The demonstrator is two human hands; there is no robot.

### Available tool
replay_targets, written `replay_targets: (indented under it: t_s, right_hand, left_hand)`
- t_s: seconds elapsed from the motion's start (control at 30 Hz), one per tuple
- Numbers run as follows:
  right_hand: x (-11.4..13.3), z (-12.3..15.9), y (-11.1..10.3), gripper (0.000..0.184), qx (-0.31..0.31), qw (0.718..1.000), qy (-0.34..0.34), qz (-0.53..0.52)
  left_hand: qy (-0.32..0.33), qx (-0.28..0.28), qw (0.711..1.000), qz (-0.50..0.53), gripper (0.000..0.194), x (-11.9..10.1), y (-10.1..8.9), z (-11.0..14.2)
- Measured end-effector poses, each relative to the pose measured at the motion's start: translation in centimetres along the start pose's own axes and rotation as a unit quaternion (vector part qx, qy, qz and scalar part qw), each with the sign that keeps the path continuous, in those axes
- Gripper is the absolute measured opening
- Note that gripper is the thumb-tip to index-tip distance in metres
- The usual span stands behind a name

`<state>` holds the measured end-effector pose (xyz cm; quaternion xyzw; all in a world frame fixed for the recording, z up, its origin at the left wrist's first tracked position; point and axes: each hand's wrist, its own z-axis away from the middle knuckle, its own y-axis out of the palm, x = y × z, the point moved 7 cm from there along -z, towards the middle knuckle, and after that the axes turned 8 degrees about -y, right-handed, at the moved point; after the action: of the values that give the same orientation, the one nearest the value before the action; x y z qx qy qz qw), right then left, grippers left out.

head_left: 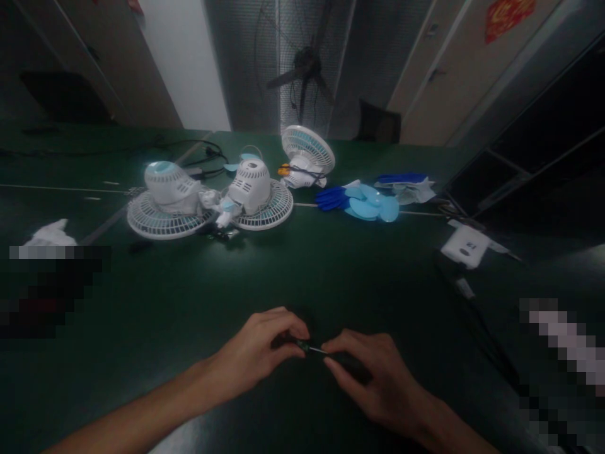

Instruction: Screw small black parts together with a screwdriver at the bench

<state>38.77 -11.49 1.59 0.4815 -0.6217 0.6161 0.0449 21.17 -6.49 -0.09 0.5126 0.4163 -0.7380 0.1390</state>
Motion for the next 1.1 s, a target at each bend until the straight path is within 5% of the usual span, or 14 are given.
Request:
replay_targets:
  t_s: [0.17, 0.33, 0.5, 0.6, 0.7, 0.9, 1.0, 1.1]
  right_hand:
    - [0.0, 0.1, 0.3, 0.017, 0.001, 1.0, -0.011, 0.0]
    - [-0.6, 0.9, -0.9, 0.015, -0.095, 0.995, -0.004, 0.002]
    - [-1.0, 1.3, -1.4, 0.015, -0.114, 0.993, 0.009, -0.016]
    - [-1.2, 1.4, -1.4, 0.016, -0.107, 0.994, 0.018, -0.028]
    - [-1.3, 1.2, -1.3, 0.017, -0.097, 0.995, 0.025, -0.029]
    - [-1.2, 0.8, -1.3, 0.013, -0.089, 0.995, 0.024, -0.038]
    - [-1.2, 0.8, -1.3, 0.013, -0.088, 0.995, 0.023, -0.031]
    - [-1.3, 0.9, -1.2, 0.013, -0.086, 0.996, 0.027, -0.027]
  left_hand:
    - [0.009, 0.004, 1.0, -0.014, 0.009, -0.3, -0.1, 0.0]
    - [0.056, -0.002, 0.998, -0.01, 0.009, -0.8, -0.2, 0.1]
    - [0.084, -0.009, 0.996, -0.038, 0.014, -0.4, -1.5, 0.1]
    - [0.063, -0.045, 0.992, -0.098, 0.018, 1.4, -4.9, 0.2]
    - [-0.015, -0.122, 0.978, -0.165, 0.023, 4.4, -10.6, 1.0]
    - [-0.196, -0.311, 0.893, -0.259, 0.055, 9.7, -22.3, 5.8]
    - [-0.244, -0.377, 0.855, -0.262, 0.07, 11.3, -25.1, 7.9]
    - [-0.259, -0.391, 0.845, -0.258, 0.079, 12.3, -26.0, 8.5]
